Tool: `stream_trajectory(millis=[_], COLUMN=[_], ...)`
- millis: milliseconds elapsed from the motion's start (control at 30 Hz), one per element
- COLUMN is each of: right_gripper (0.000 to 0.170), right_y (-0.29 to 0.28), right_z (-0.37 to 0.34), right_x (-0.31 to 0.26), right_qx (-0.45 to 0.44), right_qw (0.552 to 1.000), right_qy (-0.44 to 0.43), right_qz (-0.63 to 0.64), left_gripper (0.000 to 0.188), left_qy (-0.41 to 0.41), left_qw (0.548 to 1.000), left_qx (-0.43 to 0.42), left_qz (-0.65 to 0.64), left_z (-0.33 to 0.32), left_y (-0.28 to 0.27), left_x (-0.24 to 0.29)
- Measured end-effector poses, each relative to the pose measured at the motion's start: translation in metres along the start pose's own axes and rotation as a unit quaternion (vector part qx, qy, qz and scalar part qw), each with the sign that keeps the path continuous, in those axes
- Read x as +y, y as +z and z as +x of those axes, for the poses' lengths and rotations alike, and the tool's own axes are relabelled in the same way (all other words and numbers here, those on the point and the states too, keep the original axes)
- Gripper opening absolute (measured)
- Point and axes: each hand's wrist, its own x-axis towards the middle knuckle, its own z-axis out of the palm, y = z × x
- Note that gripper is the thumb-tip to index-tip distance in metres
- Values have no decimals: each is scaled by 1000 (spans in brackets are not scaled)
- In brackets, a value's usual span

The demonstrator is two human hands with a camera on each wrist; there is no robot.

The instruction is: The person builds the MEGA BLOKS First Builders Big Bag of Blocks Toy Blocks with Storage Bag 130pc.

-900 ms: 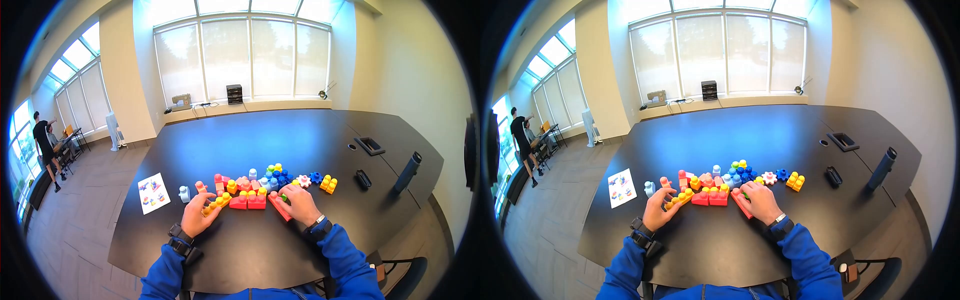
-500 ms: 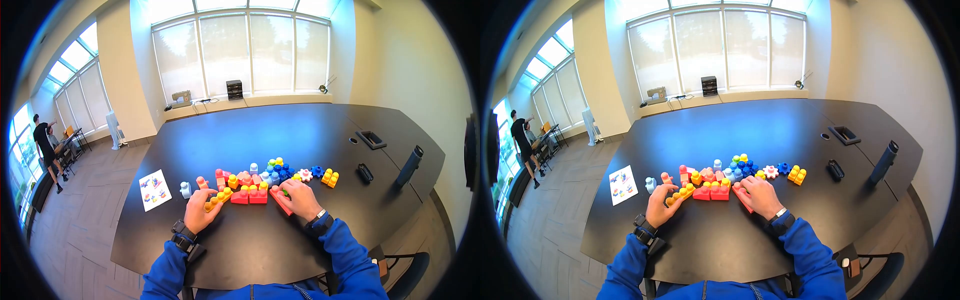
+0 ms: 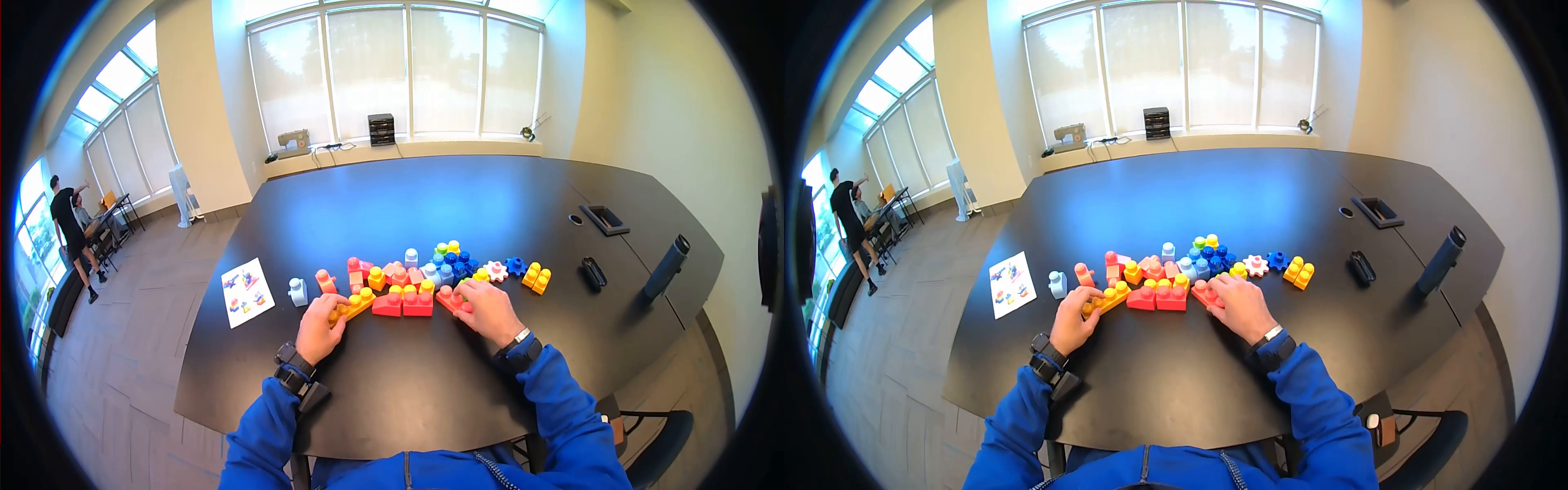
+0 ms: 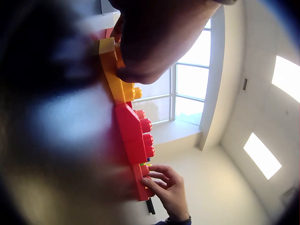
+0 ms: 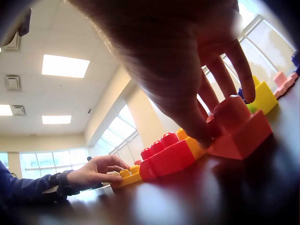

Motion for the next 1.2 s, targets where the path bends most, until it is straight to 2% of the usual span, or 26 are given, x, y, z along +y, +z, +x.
stream_trajectory(millis=[133,167,200,233,300,333,433,500,567,600,700,733,833,867,900,967,1000,1033,1100,1200], right_gripper=[30,28,37,37,52,66,65,60,53,46,42,42,46,50,55,59,63,63,65,65], right_y=[-2,-1,-1,2,9,10,14,9,3,4,6,6,7,7,7,6,7,7,11,17], right_z=[7,6,5,5,4,1,-3,-2,-2,-1,-2,-2,-3,-3,-2,-2,-2,-1,-1,-4], right_x=[-5,-9,-10,-13,-23,-28,-35,-35,-37,-38,-39,-39,-38,-36,-33,-33,-32,-30,-25,-26], right_qx=[55,76,32,27,57,17,-27,-13,-50,-49,-17,-15,-4,-1,4,10,14,14,-5,9], right_qw=[997,994,995,995,978,982,985,983,983,982,978,979,976,974,972,974,974,974,977,977], right_qy=[-35,-55,-59,-56,-168,-170,-166,-171,-149,-150,-172,-171,-191,-199,-207,-195,-184,-184,-169,-164], right_qz=[35,53,79,82,110,80,45,62,94,106,115,114,108,110,111,118,131,131,131,135], left_gripper=[29,29,29,29,28,30,32,38,43,50,55,62,65,68,68,69,61,61,43,36], left_qy=[13,39,64,60,82,86,92,101,94,107,129,124,133,173,176,136,187,187,166,134], left_qw=[1000,999,997,998,996,996,993,991,990,988,984,982,986,981,981,981,979,979,976,973], left_qx=[26,34,40,35,21,-2,-38,-67,-89,-105,-106,-131,-101,-74,-71,-123,-64,-64,-131,-187], left_qz=[5,8,10,9,-11,-25,-56,-52,-50,-40,-63,-57,18,40,40,59,56,57,53,15], left_z=[3,5,4,4,5,5,2,2,0,0,7,11,25,32,34,41,40,38,31,17], left_y=[-1,-2,-2,-2,-2,-4,0,1,1,1,10,10,28,32,34,31,34,32,23,-1], left_x=[7,10,14,18,26,31,43,45,51,48,49,52,47,48,48,58,56,55,49,65])
